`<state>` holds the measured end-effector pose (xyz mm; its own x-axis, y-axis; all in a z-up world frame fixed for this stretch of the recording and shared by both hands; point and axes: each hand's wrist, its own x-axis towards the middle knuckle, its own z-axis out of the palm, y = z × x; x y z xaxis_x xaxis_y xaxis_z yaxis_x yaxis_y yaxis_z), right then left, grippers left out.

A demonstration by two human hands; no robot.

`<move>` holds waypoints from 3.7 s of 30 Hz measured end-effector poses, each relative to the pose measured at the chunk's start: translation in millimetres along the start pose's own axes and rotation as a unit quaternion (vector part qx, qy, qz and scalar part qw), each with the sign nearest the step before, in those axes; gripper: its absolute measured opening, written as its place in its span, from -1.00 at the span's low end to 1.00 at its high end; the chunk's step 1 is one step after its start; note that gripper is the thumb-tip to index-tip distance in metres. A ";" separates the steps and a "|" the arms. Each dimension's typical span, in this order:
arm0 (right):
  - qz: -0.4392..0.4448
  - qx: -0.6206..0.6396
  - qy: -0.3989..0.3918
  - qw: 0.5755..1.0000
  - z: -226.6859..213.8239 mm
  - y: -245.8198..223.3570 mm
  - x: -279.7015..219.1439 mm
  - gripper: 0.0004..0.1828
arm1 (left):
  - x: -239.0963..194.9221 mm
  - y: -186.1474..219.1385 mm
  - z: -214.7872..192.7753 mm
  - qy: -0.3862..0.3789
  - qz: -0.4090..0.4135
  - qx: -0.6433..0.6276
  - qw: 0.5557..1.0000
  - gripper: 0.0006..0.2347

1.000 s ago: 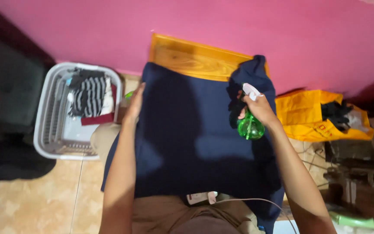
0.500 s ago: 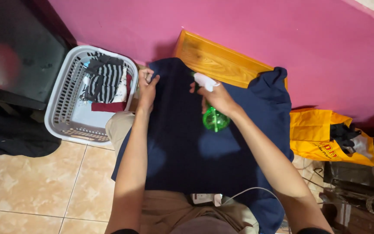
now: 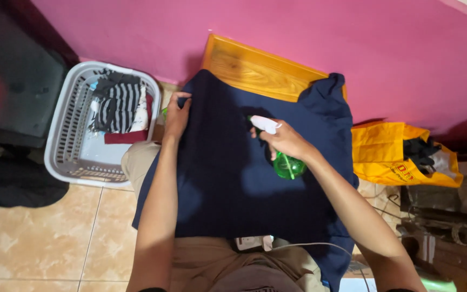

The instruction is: The person retrieves clothes from a laundry basket, spreads them on a wooden tray, sprays them with a liquid from a spray bottle, and folds them neatly.

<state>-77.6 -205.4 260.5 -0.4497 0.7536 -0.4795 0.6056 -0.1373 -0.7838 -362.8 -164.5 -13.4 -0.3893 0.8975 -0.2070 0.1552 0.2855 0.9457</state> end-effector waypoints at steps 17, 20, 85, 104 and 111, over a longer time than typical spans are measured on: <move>0.176 -0.062 0.295 0.937 -120.6 97.2 -84.9 -0.46 | -15.2 15.8 -4.4 0.023 0.034 -0.032 0.999 -0.83; 0.200 -0.088 0.260 0.940 -105.8 57.9 -120.7 -0.44 | -19.5 20.8 -4.9 0.041 0.044 -0.036 0.998 -0.83; -0.115 -0.058 -0.119 0.985 98.6 -44.5 -121.1 -0.49 | -378.6 107.8 -177.2 -0.135 0.042 0.203 0.969 -0.70; 0.056 -0.030 -0.111 0.992 23.3 15.2 -166.5 -0.36 | -377.7 64.1 -171.3 -0.012 0.276 0.344 0.897 -0.89; 0.091 0.029 -0.050 0.994 -9.4 44.6 -204.7 -0.67 | -376.5 78.5 -156.8 -0.042 0.325 0.368 0.870 -0.76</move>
<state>47.7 -359.7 327.3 -0.4006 0.6452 -0.6506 0.6452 -0.3055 -0.7003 -346.3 -532.7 178.1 0.0608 0.9624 0.2648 0.8697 -0.1813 0.4592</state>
